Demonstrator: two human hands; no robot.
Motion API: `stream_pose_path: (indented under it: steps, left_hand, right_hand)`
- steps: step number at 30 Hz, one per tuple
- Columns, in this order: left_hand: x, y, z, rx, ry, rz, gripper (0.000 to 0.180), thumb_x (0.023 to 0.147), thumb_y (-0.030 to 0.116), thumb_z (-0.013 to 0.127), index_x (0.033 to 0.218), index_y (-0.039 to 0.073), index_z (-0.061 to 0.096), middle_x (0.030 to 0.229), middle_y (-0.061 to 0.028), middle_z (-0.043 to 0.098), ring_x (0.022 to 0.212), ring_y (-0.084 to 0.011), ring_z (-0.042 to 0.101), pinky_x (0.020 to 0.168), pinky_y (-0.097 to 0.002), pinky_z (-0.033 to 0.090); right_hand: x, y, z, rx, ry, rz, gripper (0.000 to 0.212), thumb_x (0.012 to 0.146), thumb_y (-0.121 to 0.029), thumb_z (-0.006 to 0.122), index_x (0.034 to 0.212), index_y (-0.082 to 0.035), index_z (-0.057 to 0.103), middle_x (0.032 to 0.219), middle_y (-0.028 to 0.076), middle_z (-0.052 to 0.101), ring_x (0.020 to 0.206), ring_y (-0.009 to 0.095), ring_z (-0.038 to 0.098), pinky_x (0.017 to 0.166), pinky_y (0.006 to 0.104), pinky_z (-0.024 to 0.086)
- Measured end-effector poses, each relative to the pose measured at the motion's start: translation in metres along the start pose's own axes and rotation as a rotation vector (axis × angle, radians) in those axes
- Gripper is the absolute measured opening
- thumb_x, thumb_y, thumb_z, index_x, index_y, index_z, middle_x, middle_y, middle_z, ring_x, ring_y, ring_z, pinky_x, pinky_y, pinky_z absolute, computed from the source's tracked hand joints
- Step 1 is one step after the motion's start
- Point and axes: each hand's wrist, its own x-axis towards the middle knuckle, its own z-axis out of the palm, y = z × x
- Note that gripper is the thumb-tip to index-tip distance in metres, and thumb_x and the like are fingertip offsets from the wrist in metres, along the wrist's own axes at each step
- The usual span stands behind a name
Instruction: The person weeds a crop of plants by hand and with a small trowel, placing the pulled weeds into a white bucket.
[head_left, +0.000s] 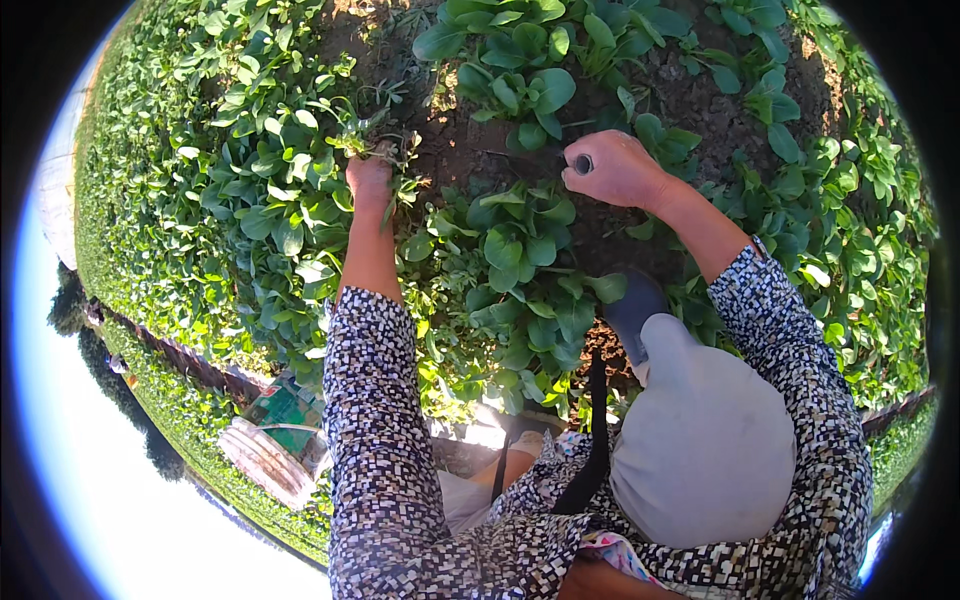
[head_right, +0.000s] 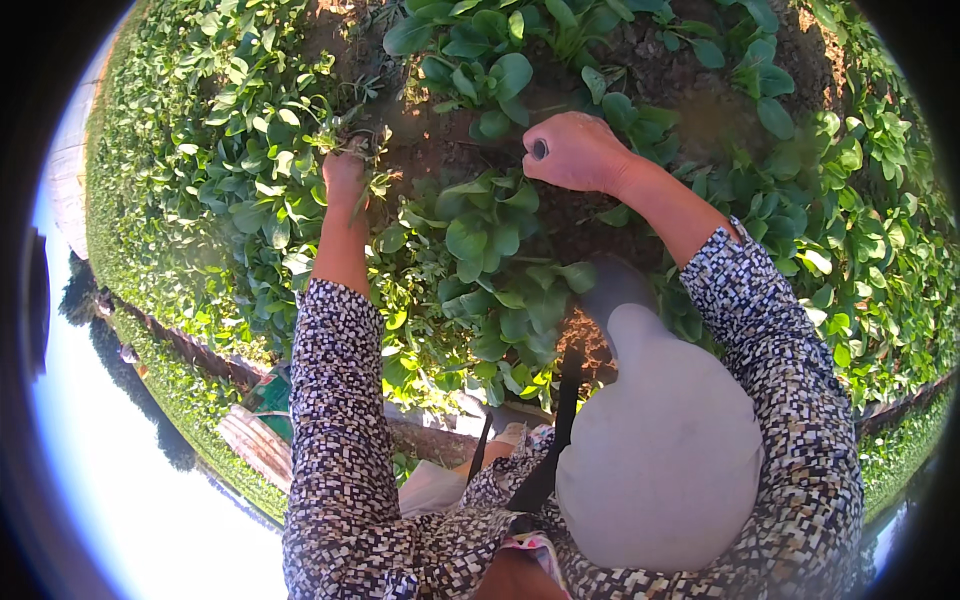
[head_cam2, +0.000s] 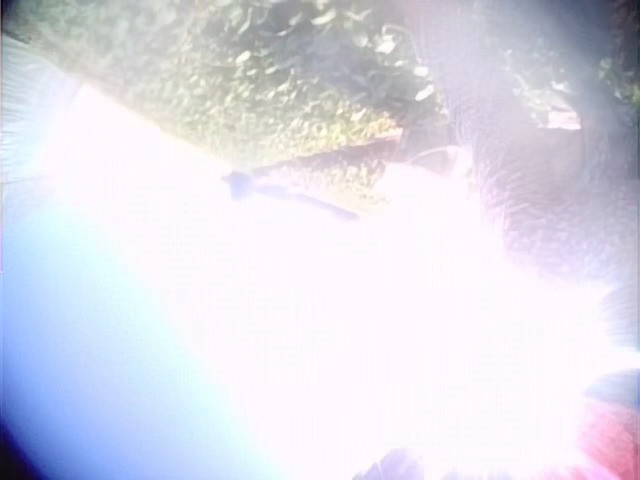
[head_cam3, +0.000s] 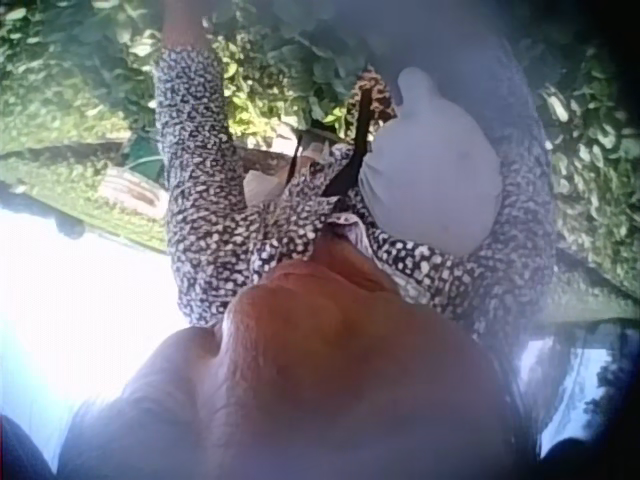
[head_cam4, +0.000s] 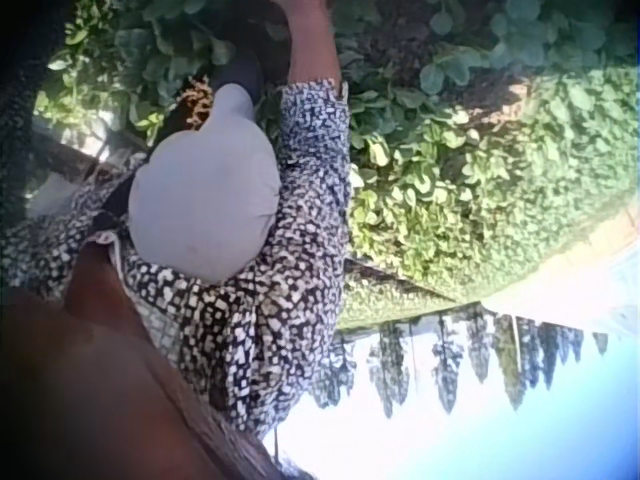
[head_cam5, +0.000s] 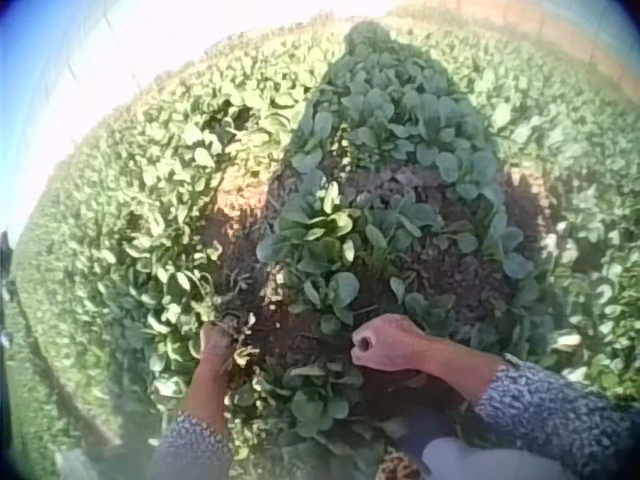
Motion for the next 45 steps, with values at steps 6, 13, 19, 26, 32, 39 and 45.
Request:
stream_pose_path:
  steps: [6,13,19,26,32,39,45]
  left_hand:
    - [-0.057,0.025,0.035,0.009,-0.423,0.137,0.034,0.077,0.007,0.069,0.111,0.003,0.063,0.087,-0.0066,0.068,0.074,-0.0132,0.058,0.07,-0.0292,0.047]
    - [-0.115,0.071,0.062,0.909,-0.436,0.248,0.037,0.075,0.031,0.063,0.099,0.003,0.064,0.091,-0.0213,0.067,0.089,-0.0398,0.064,0.077,-0.0452,0.05]
    - [-0.114,0.063,0.07,1.021,-0.439,0.347,0.03,0.072,0.026,0.064,0.091,0.003,0.066,0.092,-0.021,0.067,0.09,-0.0387,0.065,0.077,-0.0459,0.051]
    - [-0.054,0.024,0.008,-0.625,-0.318,-0.324,0.024,0.095,0.014,0.049,0.112,0.0,0.06,0.097,-0.0129,0.067,0.075,-0.0225,0.067,0.063,-0.0381,0.057]
    - [-0.033,0.002,-0.012,0.382,-0.445,0.079,0.031,0.083,0.023,0.067,0.108,0.004,0.066,0.091,-0.012,0.069,0.08,-0.0203,0.065,0.069,-0.0322,0.049]
    - [-0.109,0.069,0.042,1.201,-0.682,0.156,0.038,0.074,0.033,0.062,0.101,0.007,0.068,0.1,-0.0178,0.067,0.097,-0.0343,0.064,0.083,-0.0425,0.051]
    - [-0.114,0.046,0.041,1.063,-0.64,0.17,0.033,0.077,0.026,0.058,0.101,0.006,0.068,0.1,-0.0189,0.067,0.096,-0.0358,0.064,0.083,-0.0437,0.051]
  right_hand:
    - [-0.007,0.001,-0.036,-0.194,-0.06,-0.04,0.027,0.075,-0.023,0.062,0.064,-0.001,0.051,0.064,0.015,0.052,0.066,0.037,0.051,0.062,0.042,0.043]
    - [-0.015,-0.008,-0.059,-0.319,-0.181,-0.121,0.024,0.071,-0.02,0.062,0.061,-0.002,0.049,0.062,0.016,0.05,0.065,0.036,0.051,0.062,0.0436,0.043]
    - [-0.01,0.006,-0.024,-0.165,-0.116,-0.165,0.025,0.072,-0.024,0.063,0.064,-0.002,0.053,0.062,0.015,0.053,0.066,0.036,0.054,0.064,0.0433,0.044]
    - [-0.002,0.005,-0.05,0.114,-0.231,0.13,0.028,0.074,-0.021,0.062,0.062,0.0,0.047,0.055,0.008,0.042,0.054,0.022,0.04,0.057,0.0339,0.038]
    - [0.008,-0.031,-0.046,-0.158,-0.373,-0.138,0.023,0.072,-0.021,0.062,0.065,0.0,0.054,0.061,0.015,0.051,0.062,0.031,0.051,0.062,0.0417,0.043]
    - [0.018,-0.036,-0.051,-0.311,-0.361,-0.194,0.02,0.067,-0.021,0.06,0.071,-0.002,0.064,0.067,0.017,0.058,0.077,0.037,0.055,0.073,0.0443,0.047]
    - [0.031,-0.058,-0.064,-0.531,-0.601,-0.205,0.016,0.063,-0.017,0.058,0.061,-0.001,0.054,0.063,0.016,0.052,0.073,0.035,0.052,0.067,0.0441,0.045]
